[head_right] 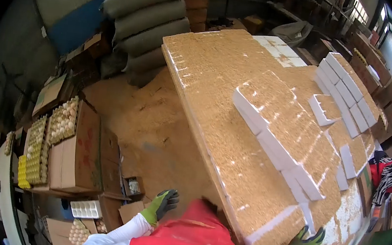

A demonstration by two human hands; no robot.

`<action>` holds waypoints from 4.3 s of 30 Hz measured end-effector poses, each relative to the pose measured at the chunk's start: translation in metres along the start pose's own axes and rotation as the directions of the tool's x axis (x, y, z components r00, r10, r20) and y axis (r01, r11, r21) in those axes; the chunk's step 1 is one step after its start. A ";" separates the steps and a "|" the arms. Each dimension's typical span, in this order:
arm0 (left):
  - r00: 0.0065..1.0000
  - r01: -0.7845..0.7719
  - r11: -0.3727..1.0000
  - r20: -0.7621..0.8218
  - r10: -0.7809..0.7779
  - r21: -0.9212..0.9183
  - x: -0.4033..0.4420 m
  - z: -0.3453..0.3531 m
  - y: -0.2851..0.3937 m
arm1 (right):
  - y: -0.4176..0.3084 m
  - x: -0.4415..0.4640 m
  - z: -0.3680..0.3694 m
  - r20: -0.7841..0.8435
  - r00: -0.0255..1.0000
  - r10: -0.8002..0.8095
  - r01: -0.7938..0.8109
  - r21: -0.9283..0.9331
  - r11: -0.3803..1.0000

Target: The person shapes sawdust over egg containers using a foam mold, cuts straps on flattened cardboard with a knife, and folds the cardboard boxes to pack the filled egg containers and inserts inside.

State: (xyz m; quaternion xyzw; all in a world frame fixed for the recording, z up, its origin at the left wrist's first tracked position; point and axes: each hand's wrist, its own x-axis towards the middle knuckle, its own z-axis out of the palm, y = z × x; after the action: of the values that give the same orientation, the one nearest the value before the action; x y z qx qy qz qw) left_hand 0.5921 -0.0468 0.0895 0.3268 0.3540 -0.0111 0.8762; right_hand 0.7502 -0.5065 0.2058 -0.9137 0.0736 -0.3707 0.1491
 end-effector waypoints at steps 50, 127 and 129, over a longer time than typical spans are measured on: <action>0.801 -0.236 0.207 0.311 -0.512 0.949 0.720 0.034 0.859 | -0.926 -0.008 0.531 0.882 -0.194 0.428 -0.417 0.321 -0.850; 0.475 -0.309 0.550 0.627 -0.617 0.776 0.388 0.107 0.613 | -0.783 -0.037 0.260 0.084 -0.166 0.982 -0.093 0.990 -0.101; 0.457 -0.337 0.382 0.504 -0.733 0.861 0.358 0.119 0.585 | -0.741 -0.077 0.218 -0.167 0.432 0.886 -0.817 0.343 0.463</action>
State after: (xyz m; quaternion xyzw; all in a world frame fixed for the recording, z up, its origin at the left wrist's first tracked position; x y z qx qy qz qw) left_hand 1.0802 0.4196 0.2593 0.6281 -0.1596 -0.4909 0.5822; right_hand 0.8657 0.2602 0.2490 -0.6533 0.5106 -0.3928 0.3978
